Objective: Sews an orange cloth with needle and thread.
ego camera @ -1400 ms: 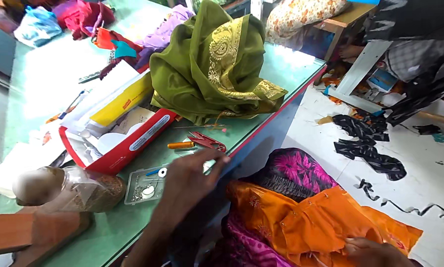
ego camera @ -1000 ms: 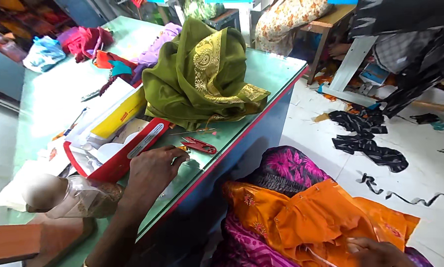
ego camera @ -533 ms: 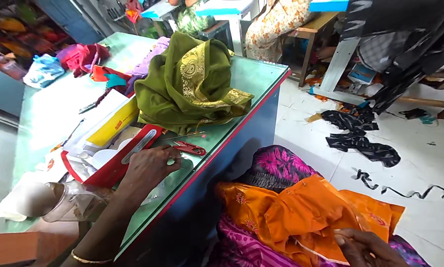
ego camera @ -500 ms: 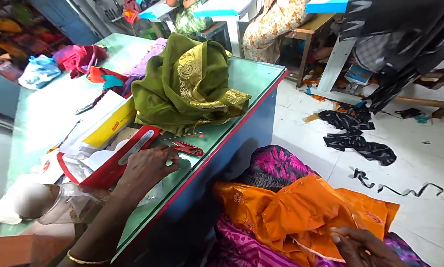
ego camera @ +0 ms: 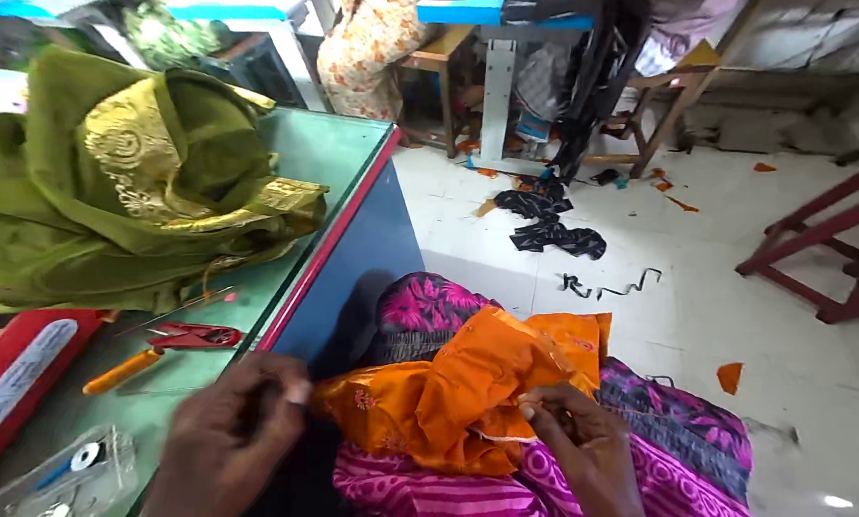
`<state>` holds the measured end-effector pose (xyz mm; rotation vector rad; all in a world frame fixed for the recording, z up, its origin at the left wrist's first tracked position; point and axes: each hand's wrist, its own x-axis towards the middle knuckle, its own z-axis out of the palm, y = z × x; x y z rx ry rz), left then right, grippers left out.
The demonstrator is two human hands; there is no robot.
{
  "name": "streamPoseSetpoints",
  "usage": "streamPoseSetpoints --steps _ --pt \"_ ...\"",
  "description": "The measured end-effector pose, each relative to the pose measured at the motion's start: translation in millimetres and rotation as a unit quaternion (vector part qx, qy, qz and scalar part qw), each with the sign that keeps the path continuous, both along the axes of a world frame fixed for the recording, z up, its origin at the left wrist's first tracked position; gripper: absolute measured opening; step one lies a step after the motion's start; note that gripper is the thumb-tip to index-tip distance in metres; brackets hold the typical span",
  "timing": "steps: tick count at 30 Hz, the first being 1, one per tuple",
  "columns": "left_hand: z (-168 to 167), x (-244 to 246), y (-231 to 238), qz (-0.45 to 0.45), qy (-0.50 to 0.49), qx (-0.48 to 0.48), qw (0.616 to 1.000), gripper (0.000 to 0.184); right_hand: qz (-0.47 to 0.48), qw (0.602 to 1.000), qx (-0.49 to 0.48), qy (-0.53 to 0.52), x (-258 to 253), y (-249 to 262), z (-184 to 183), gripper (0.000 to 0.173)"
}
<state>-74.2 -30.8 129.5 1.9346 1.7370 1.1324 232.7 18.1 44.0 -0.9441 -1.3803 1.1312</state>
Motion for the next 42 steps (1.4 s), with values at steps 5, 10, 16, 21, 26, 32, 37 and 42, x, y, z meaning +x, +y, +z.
streamPoseSetpoints --steps 5,10,16,21,26,32,37,42 --pt "-67 101 23 -0.108 -0.324 -0.068 0.938 0.017 -0.005 0.997 -0.039 0.063 -6 -12 -7 0.011" --pt "-92 157 27 -0.086 -0.536 -0.214 0.812 0.018 -0.049 0.991 -0.047 0.119 -11 -29 -17 0.010" --pt "-95 164 19 -0.073 -0.626 -0.251 0.735 0.023 -0.133 0.986 0.009 0.099 -31 -41 -30 0.011" --pt "-93 157 12 -0.071 -0.654 -0.243 0.713 0.022 -0.143 0.986 0.080 0.021 -38 -43 -32 0.011" --pt "-85 153 4 -0.074 -0.676 -0.264 0.685 0.024 -0.165 0.972 0.155 -0.057 -43 -42 -29 0.009" --pt "-88 146 -4 -0.155 -0.657 -0.248 0.695 0.018 -0.170 0.966 0.175 -0.086 -40 -35 -19 0.015" --pt "-92 130 3 -0.168 -0.556 -0.218 0.784 0.020 -0.050 0.992 0.102 -0.050 -22 -27 -12 0.023" --pt "-90 121 9 -0.151 -0.423 -0.179 0.875 0.010 -0.003 0.998 0.057 -0.028 -20 -25 -16 0.025"
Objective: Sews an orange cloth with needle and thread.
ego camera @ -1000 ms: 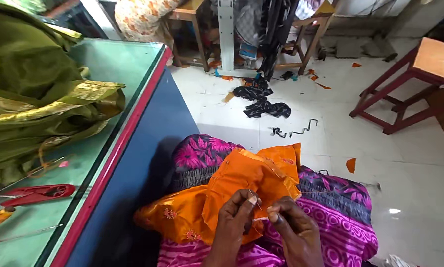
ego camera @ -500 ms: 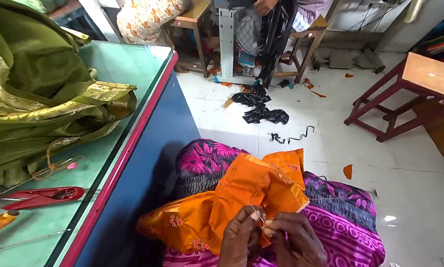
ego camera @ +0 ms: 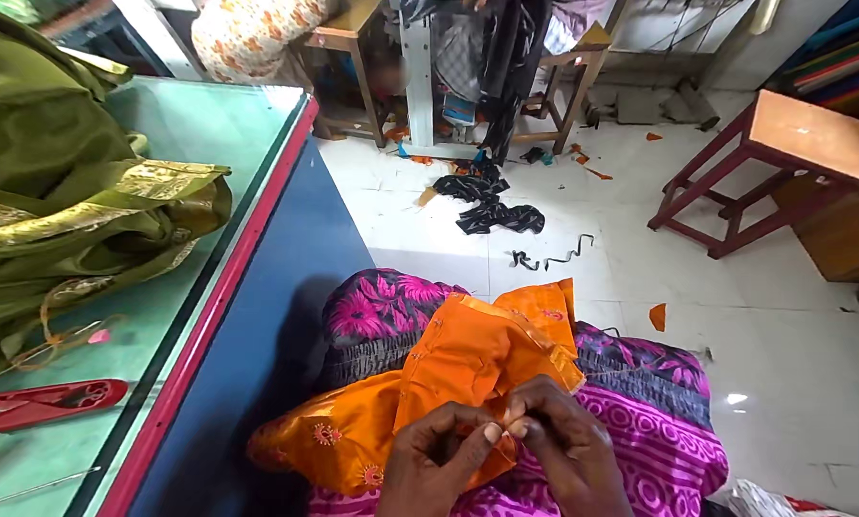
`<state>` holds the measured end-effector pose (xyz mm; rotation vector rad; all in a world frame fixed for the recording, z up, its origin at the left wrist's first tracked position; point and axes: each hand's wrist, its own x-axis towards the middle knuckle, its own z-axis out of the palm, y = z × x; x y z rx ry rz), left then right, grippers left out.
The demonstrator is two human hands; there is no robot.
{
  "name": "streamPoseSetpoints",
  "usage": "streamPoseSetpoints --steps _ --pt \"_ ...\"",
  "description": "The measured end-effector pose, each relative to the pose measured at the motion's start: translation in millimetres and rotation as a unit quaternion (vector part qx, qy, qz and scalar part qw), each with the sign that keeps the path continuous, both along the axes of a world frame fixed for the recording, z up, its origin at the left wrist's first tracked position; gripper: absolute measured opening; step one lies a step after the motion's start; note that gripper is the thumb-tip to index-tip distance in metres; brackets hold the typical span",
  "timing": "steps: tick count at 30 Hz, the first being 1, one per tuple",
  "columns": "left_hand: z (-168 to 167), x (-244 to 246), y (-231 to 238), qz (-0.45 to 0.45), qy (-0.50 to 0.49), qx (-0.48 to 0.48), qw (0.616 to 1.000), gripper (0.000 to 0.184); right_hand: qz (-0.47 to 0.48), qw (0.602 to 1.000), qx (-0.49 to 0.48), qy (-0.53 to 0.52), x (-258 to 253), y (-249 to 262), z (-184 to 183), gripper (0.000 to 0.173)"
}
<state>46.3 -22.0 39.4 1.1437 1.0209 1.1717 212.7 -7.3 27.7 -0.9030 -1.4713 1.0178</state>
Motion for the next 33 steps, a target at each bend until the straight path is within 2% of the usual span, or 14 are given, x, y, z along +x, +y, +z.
streamPoseSetpoints --steps 6,11,19,23,33 --pt "3 -2 5 -0.010 0.062 0.011 0.998 0.012 -0.003 0.999 -0.022 0.029 0 1 -3 0.024" --pt "-2 3 7 0.040 0.110 0.068 0.991 0.013 -0.008 0.974 -0.124 0.191 -1 0 -4 0.014" --pt "0 8 6 0.083 0.148 0.119 0.978 0.013 0.028 0.928 -0.197 0.314 -11 -6 -8 0.012" --pt "0 7 6 0.084 0.147 0.124 0.978 0.014 0.007 0.923 -0.210 0.323 -15 -8 -8 0.012" --pt "2 4 4 0.088 0.154 0.119 0.977 0.012 0.031 0.931 -0.188 0.312 -15 -9 -12 0.014"
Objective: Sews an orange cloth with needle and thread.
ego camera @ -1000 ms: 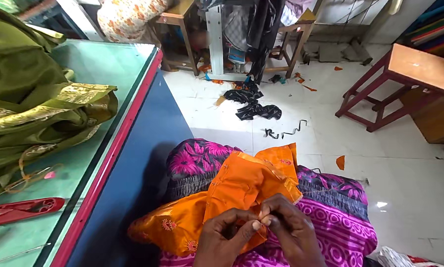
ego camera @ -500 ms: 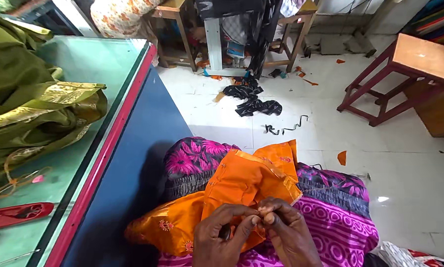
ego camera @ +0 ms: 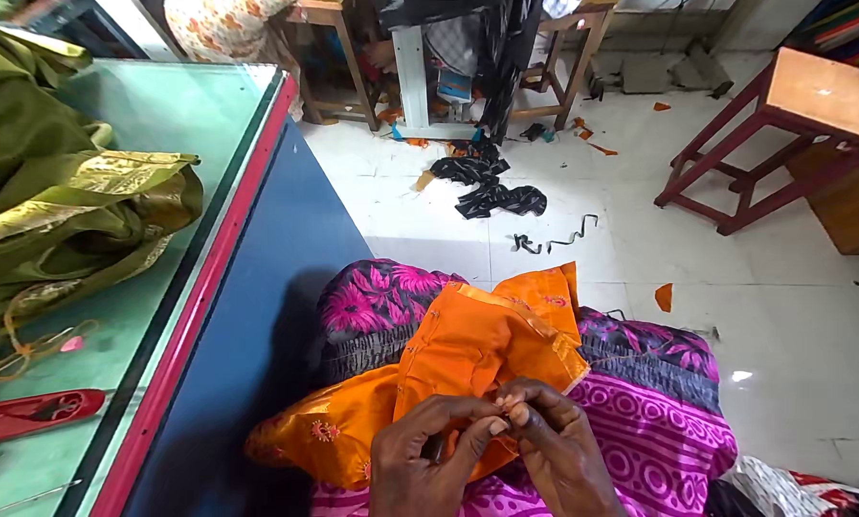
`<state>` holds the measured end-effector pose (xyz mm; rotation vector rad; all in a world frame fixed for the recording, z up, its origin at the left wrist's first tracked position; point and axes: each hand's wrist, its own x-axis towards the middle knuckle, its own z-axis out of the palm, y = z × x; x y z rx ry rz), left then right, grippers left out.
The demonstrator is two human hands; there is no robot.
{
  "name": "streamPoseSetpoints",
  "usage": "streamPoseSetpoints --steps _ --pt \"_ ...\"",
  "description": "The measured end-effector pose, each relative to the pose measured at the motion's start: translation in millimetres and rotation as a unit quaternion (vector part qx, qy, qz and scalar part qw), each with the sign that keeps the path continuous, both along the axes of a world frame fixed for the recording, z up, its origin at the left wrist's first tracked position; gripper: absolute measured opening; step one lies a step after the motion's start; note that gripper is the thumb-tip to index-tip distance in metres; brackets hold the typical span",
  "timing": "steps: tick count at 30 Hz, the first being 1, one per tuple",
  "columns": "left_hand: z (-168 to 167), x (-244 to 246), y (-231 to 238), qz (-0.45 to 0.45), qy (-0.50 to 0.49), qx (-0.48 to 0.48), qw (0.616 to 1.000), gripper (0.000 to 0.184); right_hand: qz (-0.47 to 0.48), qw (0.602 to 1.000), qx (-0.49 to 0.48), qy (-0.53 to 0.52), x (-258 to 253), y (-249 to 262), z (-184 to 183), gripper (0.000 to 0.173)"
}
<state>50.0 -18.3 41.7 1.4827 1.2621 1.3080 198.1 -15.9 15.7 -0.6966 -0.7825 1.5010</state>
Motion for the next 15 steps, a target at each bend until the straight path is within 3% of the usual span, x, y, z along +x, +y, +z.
streamPoseSetpoints --steps 15 --pt "-0.2 -1.4 -0.4 0.002 0.002 0.015 1.000 0.012 -0.001 1.000 -0.011 0.013 -3.2 -1.3 0.2 0.013"
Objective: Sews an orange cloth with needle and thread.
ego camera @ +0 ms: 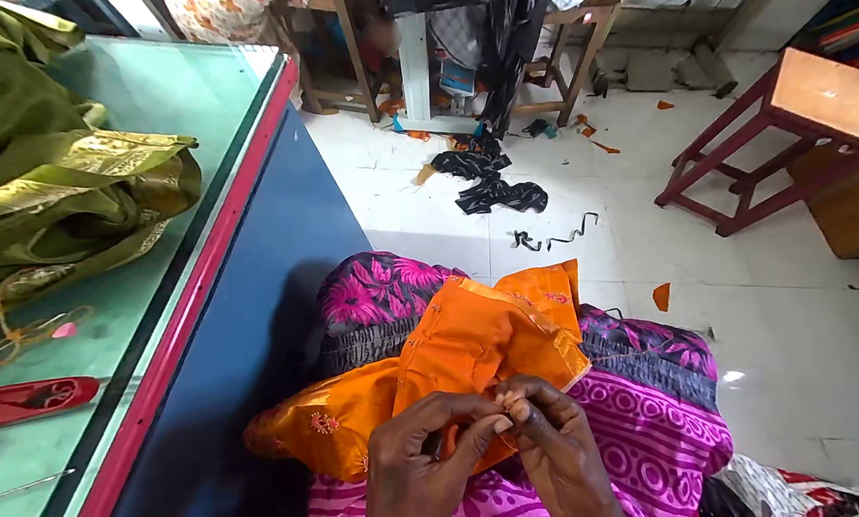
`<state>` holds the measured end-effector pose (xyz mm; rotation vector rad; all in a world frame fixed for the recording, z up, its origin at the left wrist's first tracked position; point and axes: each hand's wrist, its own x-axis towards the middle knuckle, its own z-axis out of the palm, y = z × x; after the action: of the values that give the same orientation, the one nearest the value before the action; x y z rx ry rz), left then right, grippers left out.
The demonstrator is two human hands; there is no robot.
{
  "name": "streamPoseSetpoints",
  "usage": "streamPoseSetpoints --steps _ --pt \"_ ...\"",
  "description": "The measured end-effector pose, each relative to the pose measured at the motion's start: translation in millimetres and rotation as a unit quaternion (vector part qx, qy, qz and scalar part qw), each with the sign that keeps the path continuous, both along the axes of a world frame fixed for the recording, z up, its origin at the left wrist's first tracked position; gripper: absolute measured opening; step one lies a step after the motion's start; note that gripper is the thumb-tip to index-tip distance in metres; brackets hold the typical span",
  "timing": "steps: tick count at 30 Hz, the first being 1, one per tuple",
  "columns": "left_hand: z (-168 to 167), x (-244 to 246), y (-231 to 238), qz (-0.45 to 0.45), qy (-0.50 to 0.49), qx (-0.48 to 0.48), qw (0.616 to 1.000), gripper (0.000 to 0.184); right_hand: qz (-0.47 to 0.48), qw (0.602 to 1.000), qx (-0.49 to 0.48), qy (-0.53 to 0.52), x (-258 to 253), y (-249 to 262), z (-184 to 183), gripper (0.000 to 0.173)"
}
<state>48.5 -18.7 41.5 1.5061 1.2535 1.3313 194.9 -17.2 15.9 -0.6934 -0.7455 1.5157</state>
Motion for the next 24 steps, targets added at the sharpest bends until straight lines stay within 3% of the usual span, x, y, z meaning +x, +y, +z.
streamPoseSetpoints --steps 24 --pt "0.2 0.4 -0.7 -0.002 -0.012 -0.025 1.000 0.011 0.003 1.000 -0.005 0.019 -0.7 -0.6 -2.1 0.013"
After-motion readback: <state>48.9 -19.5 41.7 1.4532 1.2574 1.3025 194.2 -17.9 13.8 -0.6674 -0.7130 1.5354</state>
